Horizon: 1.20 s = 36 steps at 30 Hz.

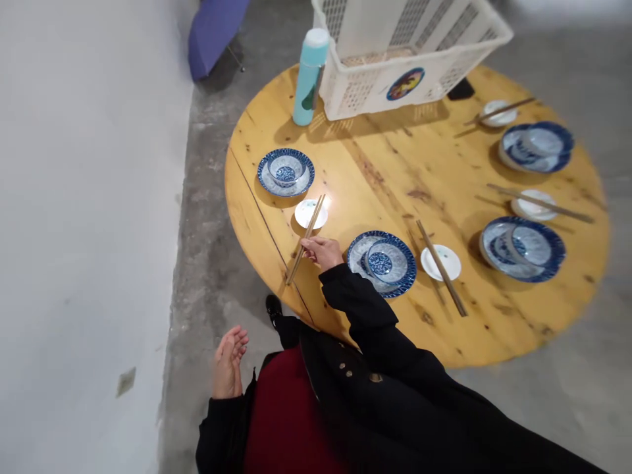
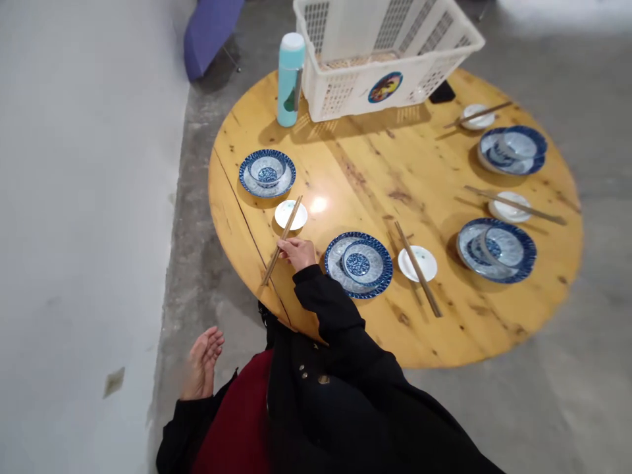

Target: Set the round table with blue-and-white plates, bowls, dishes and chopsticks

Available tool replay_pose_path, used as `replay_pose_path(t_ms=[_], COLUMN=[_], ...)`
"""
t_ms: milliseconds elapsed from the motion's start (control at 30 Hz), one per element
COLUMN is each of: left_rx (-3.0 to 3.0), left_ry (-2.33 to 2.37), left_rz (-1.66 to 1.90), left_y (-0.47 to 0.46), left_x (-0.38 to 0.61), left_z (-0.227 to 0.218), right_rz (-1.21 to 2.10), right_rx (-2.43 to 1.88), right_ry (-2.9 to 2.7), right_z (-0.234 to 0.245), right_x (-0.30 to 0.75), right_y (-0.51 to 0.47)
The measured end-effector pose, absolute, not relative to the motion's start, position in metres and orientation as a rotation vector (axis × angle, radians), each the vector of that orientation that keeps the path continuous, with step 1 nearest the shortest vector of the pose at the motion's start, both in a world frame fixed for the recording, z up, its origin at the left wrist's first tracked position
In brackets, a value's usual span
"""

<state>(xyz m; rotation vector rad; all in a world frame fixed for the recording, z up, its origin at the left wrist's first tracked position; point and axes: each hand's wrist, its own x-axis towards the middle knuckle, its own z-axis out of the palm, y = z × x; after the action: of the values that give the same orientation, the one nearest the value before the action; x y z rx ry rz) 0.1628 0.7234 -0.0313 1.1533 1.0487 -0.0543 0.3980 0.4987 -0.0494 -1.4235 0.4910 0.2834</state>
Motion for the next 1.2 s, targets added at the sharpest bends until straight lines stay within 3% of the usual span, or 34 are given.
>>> replay_pose_path(t_ms=[500, 667, 867, 1200], left_rx=[1.455, 1.316, 1.247, 1.339], left_ry=[0.475, 0.278, 0.138, 0.102], left_rz=[-0.391, -0.669, -1.039, -1.116], left_y=[0.721, 0.701, 0.703, 0.698], left_x=[0.335, 0.397, 0.434, 0.475], left_z=[-0.027, -0.030, -0.033, -0.045], right_rz=[0.175, 0.168, 0.131, 0.010], right_rx=[-1.376, -1.300, -1.315, -1.473], right_ry=[0.611, 0.719, 0.845, 0.898], right_z=[-0.026, -0.027, -0.036, -0.050], right_x=[0.436, 0.441, 0.454, 0.450], right_y=[0.499, 0.518, 0.533, 0.559])
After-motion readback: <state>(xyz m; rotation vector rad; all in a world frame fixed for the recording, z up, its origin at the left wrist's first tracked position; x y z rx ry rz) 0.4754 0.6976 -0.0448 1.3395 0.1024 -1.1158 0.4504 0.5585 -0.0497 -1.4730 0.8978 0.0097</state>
